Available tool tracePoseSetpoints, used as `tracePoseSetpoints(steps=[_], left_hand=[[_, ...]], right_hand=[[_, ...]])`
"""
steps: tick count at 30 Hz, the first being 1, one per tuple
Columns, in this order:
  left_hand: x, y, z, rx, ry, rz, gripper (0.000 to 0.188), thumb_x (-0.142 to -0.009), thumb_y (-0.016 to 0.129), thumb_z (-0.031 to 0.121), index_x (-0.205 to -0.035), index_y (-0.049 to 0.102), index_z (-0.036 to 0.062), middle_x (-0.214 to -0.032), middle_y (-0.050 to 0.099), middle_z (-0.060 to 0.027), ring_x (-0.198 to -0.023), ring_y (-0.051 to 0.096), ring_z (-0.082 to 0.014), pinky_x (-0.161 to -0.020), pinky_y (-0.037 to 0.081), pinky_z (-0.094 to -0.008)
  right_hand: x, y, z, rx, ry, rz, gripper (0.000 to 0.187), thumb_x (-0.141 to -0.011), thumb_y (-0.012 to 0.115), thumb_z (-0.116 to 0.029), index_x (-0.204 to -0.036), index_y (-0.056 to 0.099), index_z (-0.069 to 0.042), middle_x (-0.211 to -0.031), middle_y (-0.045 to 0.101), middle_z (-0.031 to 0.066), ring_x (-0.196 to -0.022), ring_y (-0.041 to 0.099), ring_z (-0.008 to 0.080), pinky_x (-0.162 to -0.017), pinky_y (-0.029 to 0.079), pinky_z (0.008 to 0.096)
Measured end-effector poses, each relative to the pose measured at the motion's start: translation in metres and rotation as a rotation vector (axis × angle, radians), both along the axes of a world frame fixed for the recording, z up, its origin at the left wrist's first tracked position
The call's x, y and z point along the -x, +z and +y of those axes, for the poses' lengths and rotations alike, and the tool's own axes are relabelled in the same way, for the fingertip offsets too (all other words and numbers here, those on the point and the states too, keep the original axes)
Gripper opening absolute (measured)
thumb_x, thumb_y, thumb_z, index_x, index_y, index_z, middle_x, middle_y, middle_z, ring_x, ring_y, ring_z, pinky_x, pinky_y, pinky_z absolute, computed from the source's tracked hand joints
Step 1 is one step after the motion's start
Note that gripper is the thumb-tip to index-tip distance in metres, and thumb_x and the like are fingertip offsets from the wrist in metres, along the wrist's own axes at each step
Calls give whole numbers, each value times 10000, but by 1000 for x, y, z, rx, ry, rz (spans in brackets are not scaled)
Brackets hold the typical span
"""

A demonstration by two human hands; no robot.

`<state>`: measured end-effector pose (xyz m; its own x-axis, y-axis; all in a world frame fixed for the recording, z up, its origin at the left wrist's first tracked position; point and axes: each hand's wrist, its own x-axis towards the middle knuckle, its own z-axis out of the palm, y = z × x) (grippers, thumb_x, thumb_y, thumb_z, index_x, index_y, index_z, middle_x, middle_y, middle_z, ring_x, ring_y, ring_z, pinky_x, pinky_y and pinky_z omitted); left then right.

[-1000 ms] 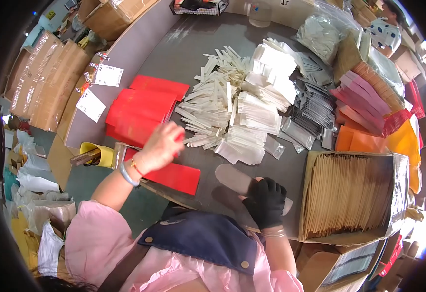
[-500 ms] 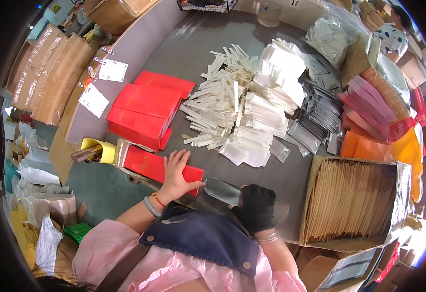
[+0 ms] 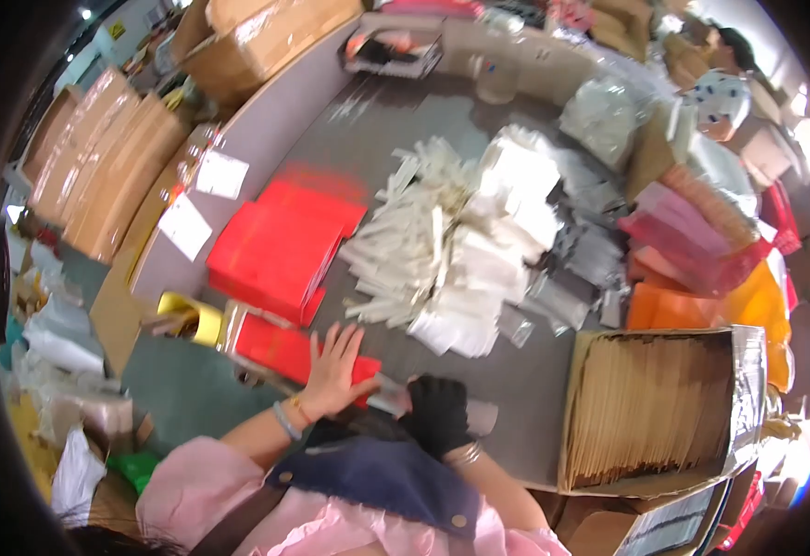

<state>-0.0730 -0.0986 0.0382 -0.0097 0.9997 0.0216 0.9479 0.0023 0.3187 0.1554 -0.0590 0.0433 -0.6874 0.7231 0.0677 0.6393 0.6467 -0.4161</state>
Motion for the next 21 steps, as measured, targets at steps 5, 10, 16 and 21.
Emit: tracePoseSetpoints(steps=[5,10,16,21], left_hand=[[-4,-13,-12,-16,-37,54,913,-819,607,629,-1442,358,10,-1464,380,-200,-1374,302,-405,-1105,154,-666],[5,-9,3,-7,-77,-20,821,-836,634,559,-1415,402,24,-1436,410,-196,-1356,329,-388,-1092,176,-675],[36,-25,68,-319,67,-98,305,-744,758,165,-1023,659,90,-1040,594,-109,-1004,544,-336,-819,447,-470],[54,-43,94,-236,-19,-119,171,-746,759,151,-866,661,81,-895,612,-117,-881,579,-343,-744,478,-462]], right_hand=[[18,-11,-6,5,79,-39,632,-684,753,-437,-1174,561,-89,-1075,570,124,-976,553,322,-823,411,462],[27,-9,-1,38,83,19,643,-718,752,-441,-1219,552,-91,-1146,575,128,-1035,567,328,-865,424,483],[-56,25,10,-129,-332,229,614,-708,796,-400,-1196,595,-86,-1128,623,166,-1049,586,348,-892,464,457],[-172,10,13,-275,-851,59,452,-748,781,-258,-1106,626,-30,-1068,633,194,-1049,582,399,-921,460,457]])
